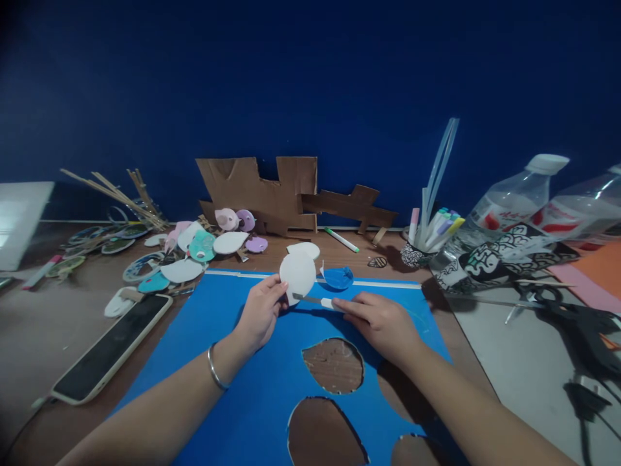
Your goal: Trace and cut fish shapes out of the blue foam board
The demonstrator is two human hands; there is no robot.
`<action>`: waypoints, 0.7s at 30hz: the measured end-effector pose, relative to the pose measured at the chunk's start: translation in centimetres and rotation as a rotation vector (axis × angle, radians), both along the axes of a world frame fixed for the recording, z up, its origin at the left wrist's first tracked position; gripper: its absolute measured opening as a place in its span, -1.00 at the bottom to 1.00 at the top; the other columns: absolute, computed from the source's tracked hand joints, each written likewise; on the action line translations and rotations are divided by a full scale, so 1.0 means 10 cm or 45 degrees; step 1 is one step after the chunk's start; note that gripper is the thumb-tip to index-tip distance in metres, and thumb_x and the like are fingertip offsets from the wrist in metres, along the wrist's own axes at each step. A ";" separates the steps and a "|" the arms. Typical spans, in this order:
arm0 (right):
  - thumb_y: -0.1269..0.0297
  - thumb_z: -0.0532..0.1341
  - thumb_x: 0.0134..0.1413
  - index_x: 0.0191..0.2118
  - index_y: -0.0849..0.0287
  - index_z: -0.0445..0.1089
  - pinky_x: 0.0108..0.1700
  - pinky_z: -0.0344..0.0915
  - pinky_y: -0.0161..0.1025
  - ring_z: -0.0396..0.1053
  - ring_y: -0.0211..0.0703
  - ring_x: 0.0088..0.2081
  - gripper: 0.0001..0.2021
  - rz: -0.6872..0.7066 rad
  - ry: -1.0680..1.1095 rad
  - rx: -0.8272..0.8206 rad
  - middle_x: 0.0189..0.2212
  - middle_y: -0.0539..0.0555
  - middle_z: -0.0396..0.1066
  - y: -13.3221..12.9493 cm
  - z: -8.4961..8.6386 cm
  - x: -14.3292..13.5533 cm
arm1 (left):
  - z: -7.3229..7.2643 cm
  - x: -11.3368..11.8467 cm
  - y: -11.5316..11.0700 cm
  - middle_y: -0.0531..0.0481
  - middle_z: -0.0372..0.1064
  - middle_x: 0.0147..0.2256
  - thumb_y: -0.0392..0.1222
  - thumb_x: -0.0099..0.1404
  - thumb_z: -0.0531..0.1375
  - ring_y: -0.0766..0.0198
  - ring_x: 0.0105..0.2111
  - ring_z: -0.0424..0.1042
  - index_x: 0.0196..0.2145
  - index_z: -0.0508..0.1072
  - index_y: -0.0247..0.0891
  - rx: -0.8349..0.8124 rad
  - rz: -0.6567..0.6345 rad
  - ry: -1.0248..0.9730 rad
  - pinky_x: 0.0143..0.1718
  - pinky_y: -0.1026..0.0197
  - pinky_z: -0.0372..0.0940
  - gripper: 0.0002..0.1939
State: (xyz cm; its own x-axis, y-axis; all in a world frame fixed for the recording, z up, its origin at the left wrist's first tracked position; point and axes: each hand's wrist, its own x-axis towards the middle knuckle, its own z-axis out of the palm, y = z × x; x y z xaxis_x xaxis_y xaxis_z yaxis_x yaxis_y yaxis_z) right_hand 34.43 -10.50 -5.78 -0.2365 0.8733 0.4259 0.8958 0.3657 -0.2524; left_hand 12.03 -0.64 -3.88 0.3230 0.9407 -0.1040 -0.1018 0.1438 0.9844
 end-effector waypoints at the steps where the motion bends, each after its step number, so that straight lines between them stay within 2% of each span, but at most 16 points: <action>1: 0.32 0.02 0.22 0.02 -0.01 0.36 -0.43 0.29 -0.28 0.38 -0.17 -0.37 -0.69 -0.001 0.002 0.003 -0.35 0.07 0.43 0.00 0.00 0.00 | 0.00 0.00 0.00 0.04 0.31 -0.51 -0.07 0.13 0.19 0.41 -0.56 0.18 -0.30 0.45 -0.30 -0.003 0.005 0.005 -0.53 0.33 0.08 -0.75; 6: 0.32 0.01 0.23 0.02 -0.02 0.37 -0.45 0.27 -0.28 0.37 -0.17 -0.37 -0.68 -0.004 -0.013 0.005 -0.36 0.07 0.43 0.00 0.00 0.01 | -0.04 0.00 0.02 0.03 0.32 -0.51 -0.07 0.11 0.20 0.42 -0.57 0.18 -0.32 0.45 -0.31 -0.016 0.042 -0.026 -0.55 0.34 0.07 -0.75; 21: 0.31 0.04 0.21 0.01 -0.03 0.37 -0.49 0.24 -0.28 0.37 -0.17 -0.39 -0.69 -0.001 0.017 0.016 -0.36 0.06 0.43 0.01 -0.02 0.02 | -0.03 0.00 0.02 0.04 0.30 -0.52 -0.09 0.12 0.19 0.43 -0.57 0.17 -0.31 0.45 -0.32 -0.006 0.005 -0.052 -0.56 0.35 0.06 -0.76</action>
